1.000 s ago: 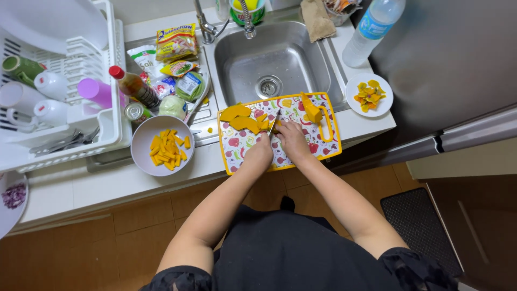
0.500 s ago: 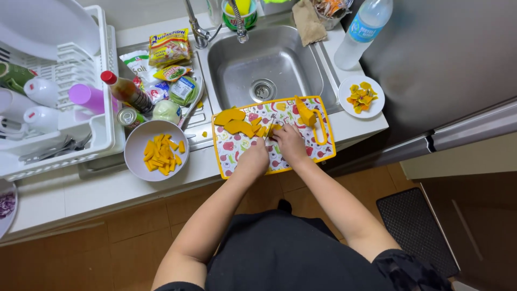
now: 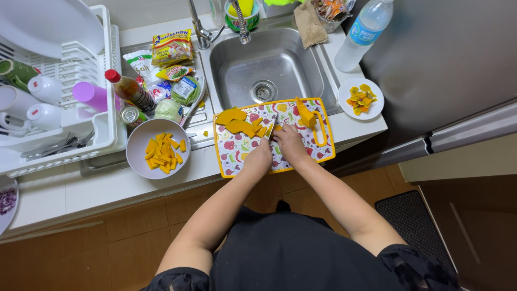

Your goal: The person slices a yellow vegetable, likely pumpkin, into thin strips on a patterned cutting board using a knife. The cut pieces are then transferred into a white bowl. The person continues to slice the remaining vegetable pieces throughout the video.

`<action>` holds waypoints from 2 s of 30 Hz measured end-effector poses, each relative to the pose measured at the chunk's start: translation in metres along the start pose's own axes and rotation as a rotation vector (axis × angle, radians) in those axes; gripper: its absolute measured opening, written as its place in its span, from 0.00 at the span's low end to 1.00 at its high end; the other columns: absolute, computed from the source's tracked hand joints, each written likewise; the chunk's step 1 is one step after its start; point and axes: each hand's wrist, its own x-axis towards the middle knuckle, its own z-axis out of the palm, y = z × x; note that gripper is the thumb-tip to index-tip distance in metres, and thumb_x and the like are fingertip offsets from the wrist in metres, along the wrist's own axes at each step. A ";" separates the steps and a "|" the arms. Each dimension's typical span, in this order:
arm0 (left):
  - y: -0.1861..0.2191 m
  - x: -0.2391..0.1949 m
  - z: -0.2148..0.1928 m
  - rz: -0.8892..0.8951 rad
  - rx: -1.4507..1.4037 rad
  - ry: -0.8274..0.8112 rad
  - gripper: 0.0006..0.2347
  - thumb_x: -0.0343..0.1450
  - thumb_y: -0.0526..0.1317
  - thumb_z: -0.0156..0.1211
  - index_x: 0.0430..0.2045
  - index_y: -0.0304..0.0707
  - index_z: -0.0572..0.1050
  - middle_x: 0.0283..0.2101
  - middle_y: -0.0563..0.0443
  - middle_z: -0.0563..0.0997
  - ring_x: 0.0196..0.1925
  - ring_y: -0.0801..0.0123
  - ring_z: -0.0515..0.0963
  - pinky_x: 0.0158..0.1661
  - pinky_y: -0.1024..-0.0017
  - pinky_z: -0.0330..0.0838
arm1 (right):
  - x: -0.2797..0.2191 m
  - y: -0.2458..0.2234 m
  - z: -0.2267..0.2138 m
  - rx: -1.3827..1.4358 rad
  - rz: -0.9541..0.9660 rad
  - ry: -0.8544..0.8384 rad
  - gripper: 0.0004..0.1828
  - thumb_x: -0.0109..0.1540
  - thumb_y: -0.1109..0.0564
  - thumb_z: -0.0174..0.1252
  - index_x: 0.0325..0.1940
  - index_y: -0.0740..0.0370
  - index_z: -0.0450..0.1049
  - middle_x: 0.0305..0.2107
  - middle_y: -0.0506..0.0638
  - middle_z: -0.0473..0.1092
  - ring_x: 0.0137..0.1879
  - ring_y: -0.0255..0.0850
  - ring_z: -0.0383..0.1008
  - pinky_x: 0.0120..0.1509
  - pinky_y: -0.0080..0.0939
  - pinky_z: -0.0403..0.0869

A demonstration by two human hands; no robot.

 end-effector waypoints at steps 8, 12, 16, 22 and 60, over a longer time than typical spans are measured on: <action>-0.014 0.010 -0.024 0.039 0.017 0.024 0.10 0.75 0.40 0.45 0.42 0.30 0.64 0.36 0.22 0.81 0.41 0.30 0.81 0.43 0.40 0.73 | 0.002 0.006 0.010 -0.024 -0.087 0.144 0.10 0.57 0.61 0.64 0.42 0.63 0.78 0.41 0.58 0.70 0.51 0.56 0.68 0.56 0.51 0.71; 0.012 -0.012 -0.046 0.029 0.010 0.024 0.12 0.77 0.44 0.44 0.42 0.30 0.65 0.34 0.23 0.81 0.40 0.30 0.81 0.43 0.41 0.73 | 0.001 0.005 0.010 -0.017 -0.064 0.098 0.09 0.59 0.61 0.63 0.41 0.64 0.73 0.40 0.54 0.72 0.52 0.57 0.68 0.59 0.53 0.70; 0.021 -0.027 -0.050 0.042 0.052 -0.003 0.12 0.77 0.44 0.43 0.42 0.30 0.65 0.33 0.25 0.81 0.38 0.33 0.82 0.41 0.42 0.75 | 0.001 0.003 0.012 -0.048 0.023 0.081 0.09 0.59 0.59 0.65 0.38 0.64 0.73 0.38 0.56 0.70 0.50 0.57 0.68 0.56 0.53 0.70; 0.003 -0.019 -0.015 0.067 0.081 0.039 0.09 0.74 0.37 0.43 0.42 0.29 0.65 0.33 0.25 0.81 0.37 0.34 0.83 0.40 0.44 0.76 | -0.002 0.001 0.010 -0.053 0.048 0.089 0.05 0.59 0.60 0.64 0.38 0.62 0.76 0.37 0.54 0.71 0.50 0.56 0.68 0.56 0.52 0.71; -0.017 -0.016 -0.029 0.183 0.199 0.135 0.06 0.73 0.36 0.47 0.38 0.31 0.67 0.29 0.31 0.82 0.32 0.39 0.84 0.33 0.48 0.78 | 0.008 -0.013 -0.004 0.063 0.032 -0.120 0.33 0.51 0.76 0.51 0.55 0.50 0.74 0.59 0.62 0.60 0.60 0.60 0.69 0.66 0.54 0.70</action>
